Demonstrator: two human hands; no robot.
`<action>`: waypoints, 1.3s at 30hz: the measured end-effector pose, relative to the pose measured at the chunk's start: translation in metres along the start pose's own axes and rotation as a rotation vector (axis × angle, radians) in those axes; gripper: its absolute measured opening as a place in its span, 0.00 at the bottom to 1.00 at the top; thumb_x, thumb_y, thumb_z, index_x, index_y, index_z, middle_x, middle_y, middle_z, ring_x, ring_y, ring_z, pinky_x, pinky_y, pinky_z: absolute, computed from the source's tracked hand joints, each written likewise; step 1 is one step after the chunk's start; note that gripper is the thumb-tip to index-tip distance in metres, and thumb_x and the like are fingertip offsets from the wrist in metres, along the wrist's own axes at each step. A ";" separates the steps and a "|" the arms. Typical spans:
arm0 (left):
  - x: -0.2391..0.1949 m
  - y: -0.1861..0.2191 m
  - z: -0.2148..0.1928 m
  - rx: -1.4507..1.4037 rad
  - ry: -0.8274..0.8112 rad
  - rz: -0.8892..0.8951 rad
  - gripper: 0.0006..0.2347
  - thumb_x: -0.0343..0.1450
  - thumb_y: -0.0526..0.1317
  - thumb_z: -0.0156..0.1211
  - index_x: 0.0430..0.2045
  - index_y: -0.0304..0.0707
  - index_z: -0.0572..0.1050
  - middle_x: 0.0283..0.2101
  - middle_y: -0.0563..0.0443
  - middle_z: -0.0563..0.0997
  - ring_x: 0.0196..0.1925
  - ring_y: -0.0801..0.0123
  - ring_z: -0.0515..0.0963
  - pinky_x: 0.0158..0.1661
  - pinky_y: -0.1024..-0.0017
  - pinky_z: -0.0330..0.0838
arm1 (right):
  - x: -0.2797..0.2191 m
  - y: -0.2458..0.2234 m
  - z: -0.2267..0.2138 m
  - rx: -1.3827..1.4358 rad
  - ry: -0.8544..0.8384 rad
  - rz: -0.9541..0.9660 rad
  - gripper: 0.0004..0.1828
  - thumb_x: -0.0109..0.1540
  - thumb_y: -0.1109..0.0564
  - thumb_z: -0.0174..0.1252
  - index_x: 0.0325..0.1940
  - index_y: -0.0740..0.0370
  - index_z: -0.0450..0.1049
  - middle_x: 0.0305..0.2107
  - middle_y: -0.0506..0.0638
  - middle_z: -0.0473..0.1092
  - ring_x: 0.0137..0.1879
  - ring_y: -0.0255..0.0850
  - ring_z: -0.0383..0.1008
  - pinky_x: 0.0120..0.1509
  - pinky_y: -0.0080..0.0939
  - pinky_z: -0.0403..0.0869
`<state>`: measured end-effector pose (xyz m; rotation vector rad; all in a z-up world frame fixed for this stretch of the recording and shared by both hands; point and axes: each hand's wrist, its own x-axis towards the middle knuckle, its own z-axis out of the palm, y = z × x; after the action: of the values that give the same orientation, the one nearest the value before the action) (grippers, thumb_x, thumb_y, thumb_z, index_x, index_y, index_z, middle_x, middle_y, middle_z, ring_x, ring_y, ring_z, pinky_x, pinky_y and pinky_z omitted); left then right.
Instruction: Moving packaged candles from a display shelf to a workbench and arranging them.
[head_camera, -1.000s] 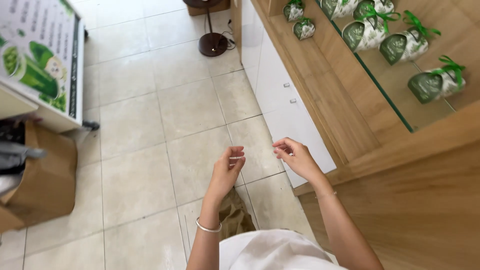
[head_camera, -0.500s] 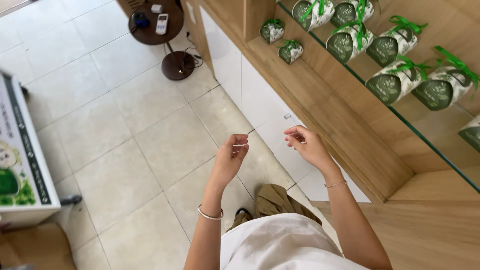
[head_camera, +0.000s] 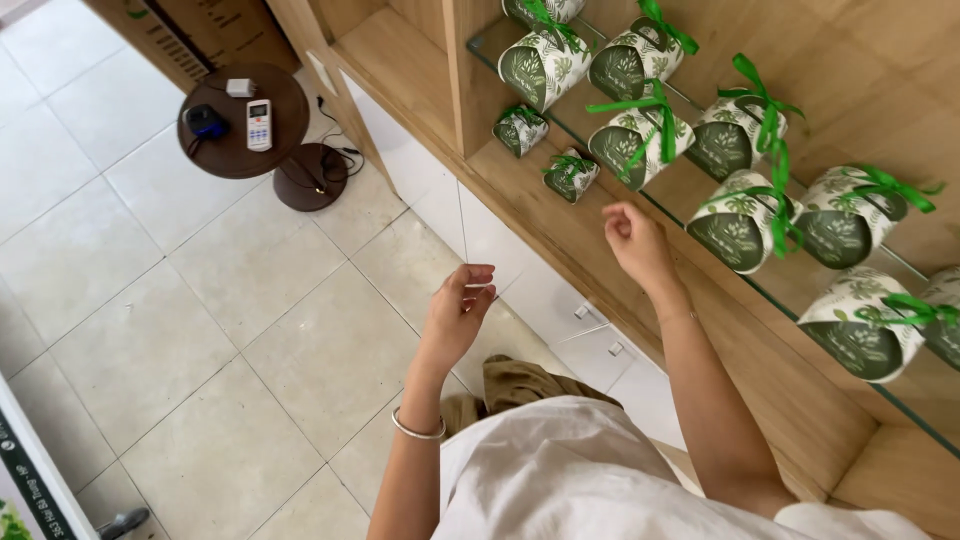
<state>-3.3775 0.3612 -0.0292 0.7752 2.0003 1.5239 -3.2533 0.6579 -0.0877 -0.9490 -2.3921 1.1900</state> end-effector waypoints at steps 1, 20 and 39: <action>0.013 -0.005 -0.003 -0.027 -0.005 0.050 0.09 0.73 0.31 0.57 0.47 0.31 0.74 0.50 0.44 0.83 0.47 0.64 0.85 0.45 0.69 0.80 | 0.015 0.006 0.006 -0.007 0.042 -0.005 0.12 0.65 0.61 0.58 0.53 0.62 0.75 0.35 0.48 0.75 0.39 0.35 0.75 0.46 0.37 0.74; 0.189 -0.046 -0.084 -0.004 -0.502 -0.008 0.10 0.72 0.32 0.59 0.47 0.32 0.75 0.47 0.45 0.83 0.43 0.66 0.86 0.44 0.70 0.78 | 0.146 0.016 0.100 -0.606 0.353 0.037 0.12 0.63 0.60 0.63 0.51 0.61 0.74 0.44 0.61 0.71 0.53 0.60 0.71 0.51 0.58 0.73; 0.246 -0.035 -0.086 -0.015 -0.948 0.105 0.38 0.67 0.39 0.72 0.67 0.37 0.51 0.68 0.36 0.61 0.64 0.54 0.71 0.50 0.64 0.77 | -0.002 -0.144 0.110 -0.004 0.580 0.373 0.06 0.70 0.60 0.55 0.50 0.64 0.70 0.30 0.55 0.74 0.31 0.42 0.69 0.39 0.40 0.71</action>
<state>-3.6161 0.4686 -0.0544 1.2974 1.2394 0.9191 -3.3717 0.5287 -0.0402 -1.5413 -1.8058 0.8551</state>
